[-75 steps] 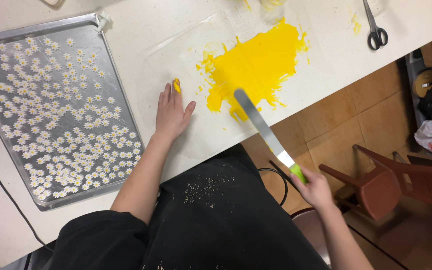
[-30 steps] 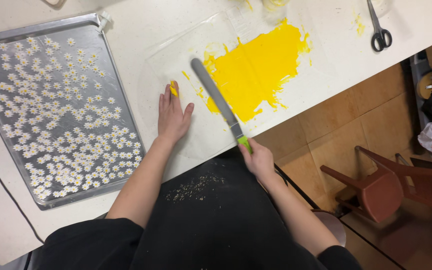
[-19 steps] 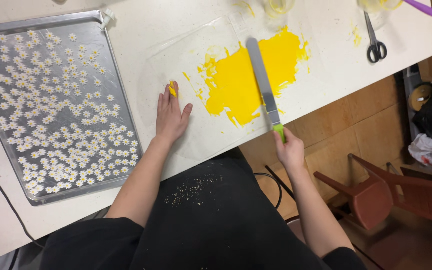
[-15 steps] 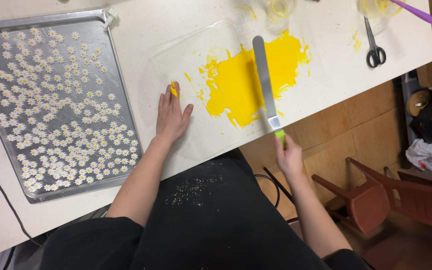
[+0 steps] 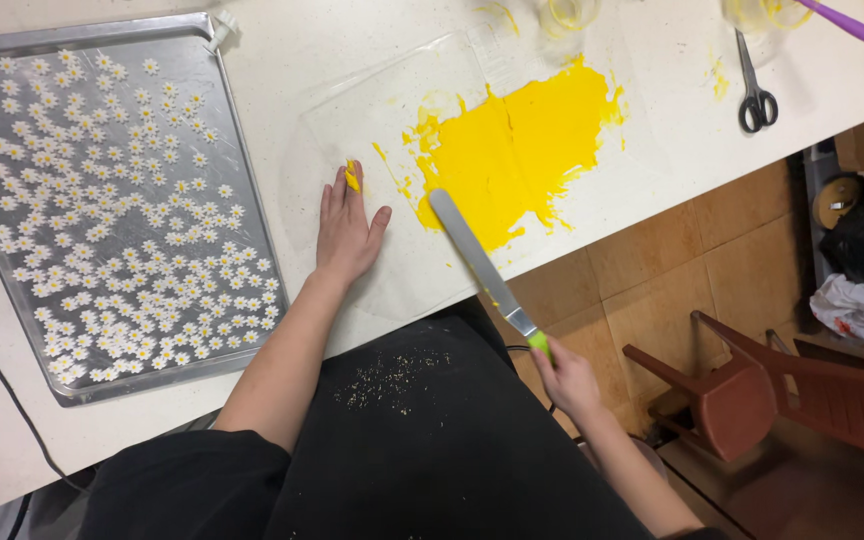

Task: The person spreads yellow icing on a sheet of parchment paper using a metal spatula. They repeatedly smooth and flatten the icing to create an even layer across the surface.

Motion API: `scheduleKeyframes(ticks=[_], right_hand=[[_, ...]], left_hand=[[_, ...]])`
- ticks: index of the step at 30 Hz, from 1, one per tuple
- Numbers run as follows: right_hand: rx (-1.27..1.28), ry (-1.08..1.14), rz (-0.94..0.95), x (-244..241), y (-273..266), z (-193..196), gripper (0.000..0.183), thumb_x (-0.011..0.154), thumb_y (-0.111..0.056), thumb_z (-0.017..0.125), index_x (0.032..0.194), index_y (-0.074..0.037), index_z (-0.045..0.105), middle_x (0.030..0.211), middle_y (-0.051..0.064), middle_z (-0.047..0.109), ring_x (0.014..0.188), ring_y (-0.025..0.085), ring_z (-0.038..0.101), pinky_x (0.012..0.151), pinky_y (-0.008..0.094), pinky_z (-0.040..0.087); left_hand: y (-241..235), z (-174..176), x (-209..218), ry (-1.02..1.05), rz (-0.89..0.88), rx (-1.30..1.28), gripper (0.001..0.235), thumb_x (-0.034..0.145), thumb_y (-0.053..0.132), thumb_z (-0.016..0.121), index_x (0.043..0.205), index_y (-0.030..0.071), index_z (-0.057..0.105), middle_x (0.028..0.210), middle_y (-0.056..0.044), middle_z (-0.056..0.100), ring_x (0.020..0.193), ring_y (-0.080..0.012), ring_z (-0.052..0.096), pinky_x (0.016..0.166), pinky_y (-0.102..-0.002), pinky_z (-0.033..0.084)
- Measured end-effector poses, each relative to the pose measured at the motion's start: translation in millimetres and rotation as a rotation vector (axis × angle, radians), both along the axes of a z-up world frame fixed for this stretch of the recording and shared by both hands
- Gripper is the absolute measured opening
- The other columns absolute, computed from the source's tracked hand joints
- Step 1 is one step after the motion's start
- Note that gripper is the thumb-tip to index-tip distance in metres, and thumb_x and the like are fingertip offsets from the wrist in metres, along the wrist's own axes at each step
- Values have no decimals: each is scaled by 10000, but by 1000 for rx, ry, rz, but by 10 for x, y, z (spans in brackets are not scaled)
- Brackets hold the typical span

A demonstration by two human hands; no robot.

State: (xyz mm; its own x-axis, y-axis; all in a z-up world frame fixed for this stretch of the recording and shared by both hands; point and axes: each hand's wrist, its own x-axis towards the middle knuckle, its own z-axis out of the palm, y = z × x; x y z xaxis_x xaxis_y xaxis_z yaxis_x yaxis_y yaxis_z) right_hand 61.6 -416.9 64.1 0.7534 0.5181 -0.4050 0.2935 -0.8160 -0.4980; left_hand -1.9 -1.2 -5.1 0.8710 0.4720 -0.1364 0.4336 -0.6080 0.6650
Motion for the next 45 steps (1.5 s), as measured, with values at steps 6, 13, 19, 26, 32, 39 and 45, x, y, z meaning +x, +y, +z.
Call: scheduleKeyframes(ticks=[6,13,19,26,32,39,45], right_hand=[[92,-119,-77,210,343,-72,293,1009,-295,606,1188,-74,676,729,201,672,656,377,678,606,449,528],[-36,-151,-10,15,131,-163,308,967,-299,635,1179,-85,698,789,227,691,678,420,674,604,492,522],[-72,-92,-81,-394,-559,156,267,971,-298,632,1078,-63,701,722,202,678,643,375,677,594,453,531],[97,-90,-149,-117,204,-50,280,985,-267,608,1150,-53,677,726,186,673,601,341,675,575,425,523],[71,-157,-10,4,439,-162,239,1010,-290,622,1119,-87,684,807,205,694,724,402,675,627,461,525],[-66,-120,-46,-349,-556,68,287,949,-323,646,1109,-94,715,771,200,702,647,369,693,598,459,551],[-86,-99,-199,-212,-829,80,288,1011,-299,619,1143,-59,707,695,199,647,582,319,646,595,415,523]], left_hand=[[6,20,-4,-17,-2,-1,824,1060,438,486,1620,-47,125,1658,-262,291,1578,-359,175,1281,-487,88],[16,3,5,-21,-10,-6,834,1061,445,481,1622,-50,111,1670,-259,255,1579,-360,161,1283,-488,83],[15,-18,-17,-44,-22,4,833,1064,445,479,1619,-57,115,1676,-258,252,1580,-364,159,1281,-494,81],[20,-12,-16,-44,-27,2,838,1061,444,479,1614,-73,121,1673,-257,250,1575,-367,158,1280,-494,81],[37,-23,-19,-40,-42,-8,835,1069,434,480,1613,-85,116,1669,-267,248,1580,-364,159,1284,-493,86],[45,-24,-25,-65,-34,-2,829,1060,422,494,1615,-72,125,1677,-259,250,1580,-368,164,1283,-492,92],[11,2,-33,-55,-30,-10,830,1052,421,501,1620,-57,130,1670,-250,262,1579,-367,170,1282,-496,93]])
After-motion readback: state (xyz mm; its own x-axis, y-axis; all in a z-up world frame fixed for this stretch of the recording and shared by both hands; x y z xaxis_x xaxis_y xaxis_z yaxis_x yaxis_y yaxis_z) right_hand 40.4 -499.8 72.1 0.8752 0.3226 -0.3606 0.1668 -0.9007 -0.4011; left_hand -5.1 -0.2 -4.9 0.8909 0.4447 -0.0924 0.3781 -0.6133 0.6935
